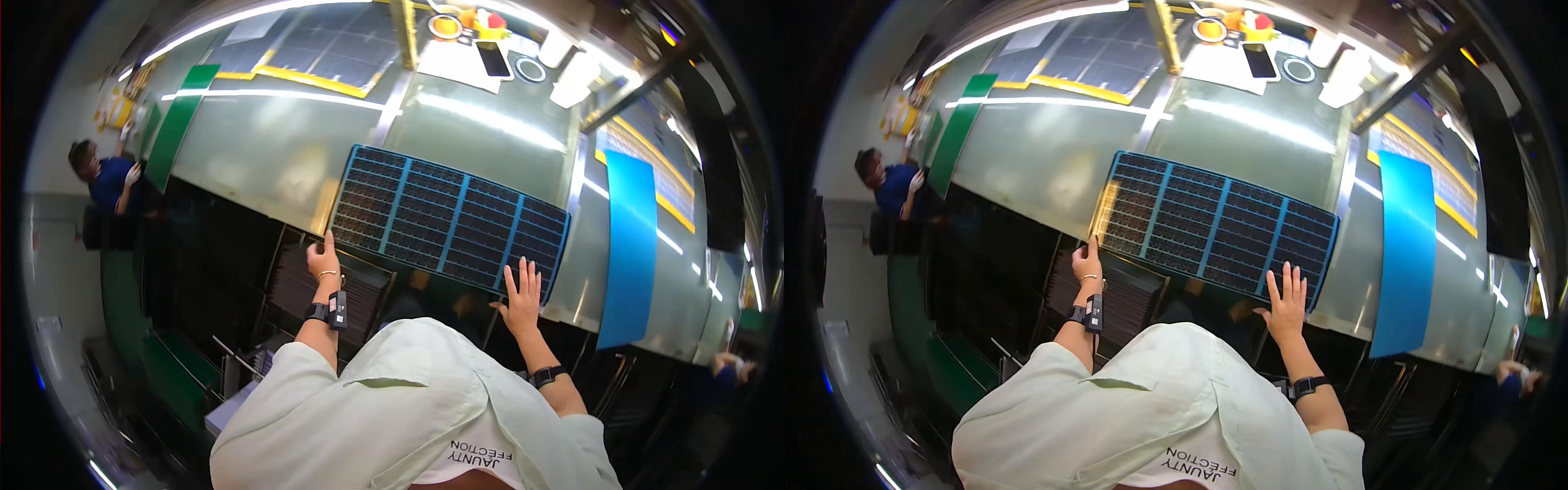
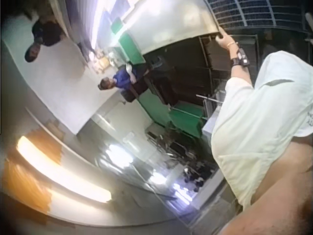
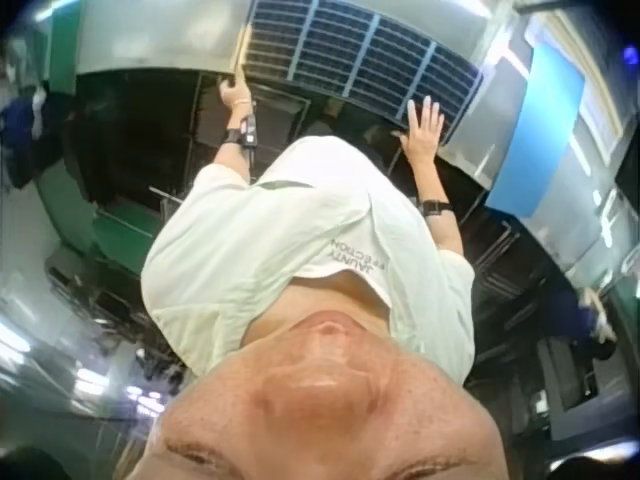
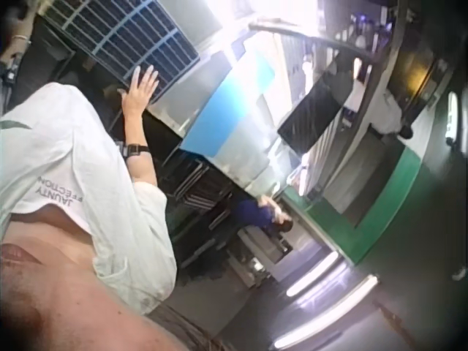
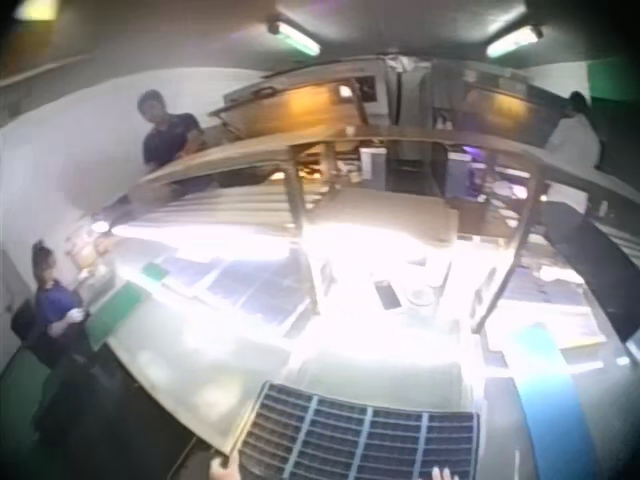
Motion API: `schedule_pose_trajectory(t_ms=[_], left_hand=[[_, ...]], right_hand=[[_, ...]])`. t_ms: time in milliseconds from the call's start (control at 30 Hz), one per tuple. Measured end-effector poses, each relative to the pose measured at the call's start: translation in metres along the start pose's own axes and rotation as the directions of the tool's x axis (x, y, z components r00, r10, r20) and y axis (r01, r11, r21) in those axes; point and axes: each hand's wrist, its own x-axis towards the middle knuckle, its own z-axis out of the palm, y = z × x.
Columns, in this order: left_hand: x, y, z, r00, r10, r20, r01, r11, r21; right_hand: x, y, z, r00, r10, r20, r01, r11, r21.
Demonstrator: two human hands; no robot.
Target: Inspecting and moving thin-film panels from storage racks onto a light table for quality control.
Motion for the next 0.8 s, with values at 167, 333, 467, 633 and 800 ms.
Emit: schedule_pose_trajectory(t_ms=[167,333,467,633,800], left_hand=[[0.018,-0.002,-0.006,0.968,-0.001,0.249,0.091,0.933,-0.347],[0.011,0.009,-0.022,0.832,-0.198,0.518,0.422,0.832,-0.359],[0.016,-0.024,-0.033,0.809,-0.116,0.577,0.402,0.825,-0.397],[0.005,0.053,-0.094,0.86,-0.023,0.51,0.297,0.835,-0.463],[-0.026,0.18,-0.16,0.809,0.582,0.084,-0.357,0.6,-0.716]], right_hand=[[-0.001,0.002,0.009,0.993,-0.053,-0.101,0.046,0.996,-0.076],[-0.006,0.009,0.008,0.987,-0.109,-0.119,0.093,0.986,-0.135],[-0.007,0.013,0.004,0.981,-0.161,-0.113,0.142,0.977,-0.159],[0.005,0.016,-0.056,0.925,-0.304,-0.227,0.267,0.947,-0.181],[0.068,0.01,-0.181,0.968,-0.151,-0.203,0.189,0.965,0.183]])
